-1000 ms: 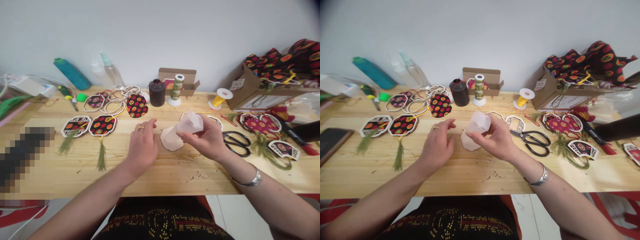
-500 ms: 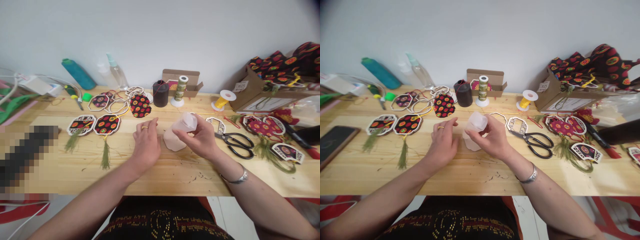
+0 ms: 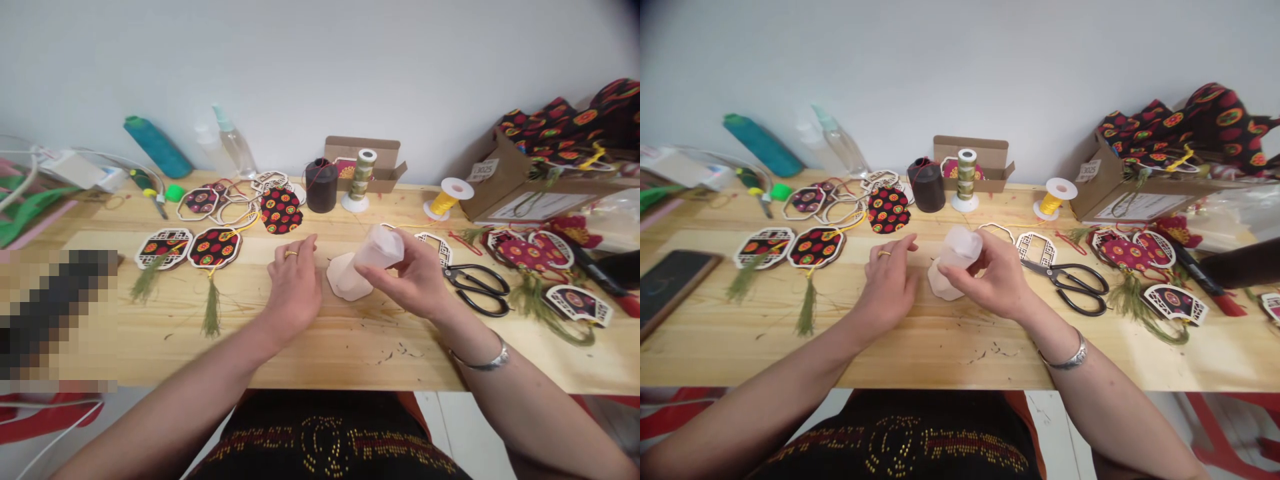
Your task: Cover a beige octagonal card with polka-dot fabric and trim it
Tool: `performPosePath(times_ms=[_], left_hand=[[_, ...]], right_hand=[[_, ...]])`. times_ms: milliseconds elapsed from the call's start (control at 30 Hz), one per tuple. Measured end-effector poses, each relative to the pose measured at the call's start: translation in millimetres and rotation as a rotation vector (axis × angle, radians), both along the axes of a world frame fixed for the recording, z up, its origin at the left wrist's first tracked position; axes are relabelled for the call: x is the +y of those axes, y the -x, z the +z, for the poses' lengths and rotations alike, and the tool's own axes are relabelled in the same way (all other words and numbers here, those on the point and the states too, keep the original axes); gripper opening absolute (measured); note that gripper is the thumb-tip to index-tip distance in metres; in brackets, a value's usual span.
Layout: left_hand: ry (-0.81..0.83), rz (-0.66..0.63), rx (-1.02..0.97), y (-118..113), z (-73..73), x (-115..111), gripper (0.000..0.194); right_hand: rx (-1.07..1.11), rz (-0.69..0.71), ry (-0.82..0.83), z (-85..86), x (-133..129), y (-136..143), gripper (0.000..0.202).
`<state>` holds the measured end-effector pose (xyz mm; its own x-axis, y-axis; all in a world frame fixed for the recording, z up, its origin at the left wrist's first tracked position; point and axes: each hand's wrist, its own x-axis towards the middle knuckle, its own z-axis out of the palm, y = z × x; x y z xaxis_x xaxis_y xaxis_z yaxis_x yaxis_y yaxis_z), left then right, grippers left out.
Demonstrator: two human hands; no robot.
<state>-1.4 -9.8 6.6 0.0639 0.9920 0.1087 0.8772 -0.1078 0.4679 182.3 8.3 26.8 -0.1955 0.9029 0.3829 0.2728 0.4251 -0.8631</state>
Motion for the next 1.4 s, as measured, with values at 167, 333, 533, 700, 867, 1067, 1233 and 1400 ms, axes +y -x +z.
performPosePath(times_ms=[167, 333, 533, 700, 867, 1067, 1233, 1400], left_hand=[[-0.001, 0.009, -0.004, -0.9, -2.1, 1.0, 0.054], [-0.013, 0.005, -0.013, -0.4, -4.3, 2.2, 0.055], [0.012, 0.002, -0.017, -1.2, -4.4, 3.4, 0.05], [0.004, -0.005, -0.009, -2.5, -5.2, 3.3, 0.049], [0.006, 0.002, -0.009, -2.4, -5.7, 3.8, 0.05], [0.002, 0.004, -0.018, -2.0, -5.7, 3.9, 0.049], [0.034, 0.007, -0.014, -3.0, -3.9, 4.2, 0.049], [0.039, 0.004, -0.016, -3.4, -2.7, 4.2, 0.048]], right_hand=[[0.057, -0.021, 0.073, -3.7, 1.9, 1.6, 0.024], [0.052, 0.003, 0.06, -10.5, 2.2, 5.0, 0.026], [-0.001, 0.02, -0.039, -9.0, 2.0, 2.5, 0.025], [-0.05, 0.07, -0.057, -2.9, 0.0, 0.4, 0.023], [-0.073, 0.126, -0.052, 2.1, -0.8, -3.3, 0.022], [-0.108, 0.208, -0.014, 7.9, 0.5, -10.8, 0.021], [-0.128, 0.239, 0.042, 10.8, 3.8, -20.2, 0.023], [-0.178, 0.216, 0.091, 13.3, 8.0, -30.3, 0.022]])
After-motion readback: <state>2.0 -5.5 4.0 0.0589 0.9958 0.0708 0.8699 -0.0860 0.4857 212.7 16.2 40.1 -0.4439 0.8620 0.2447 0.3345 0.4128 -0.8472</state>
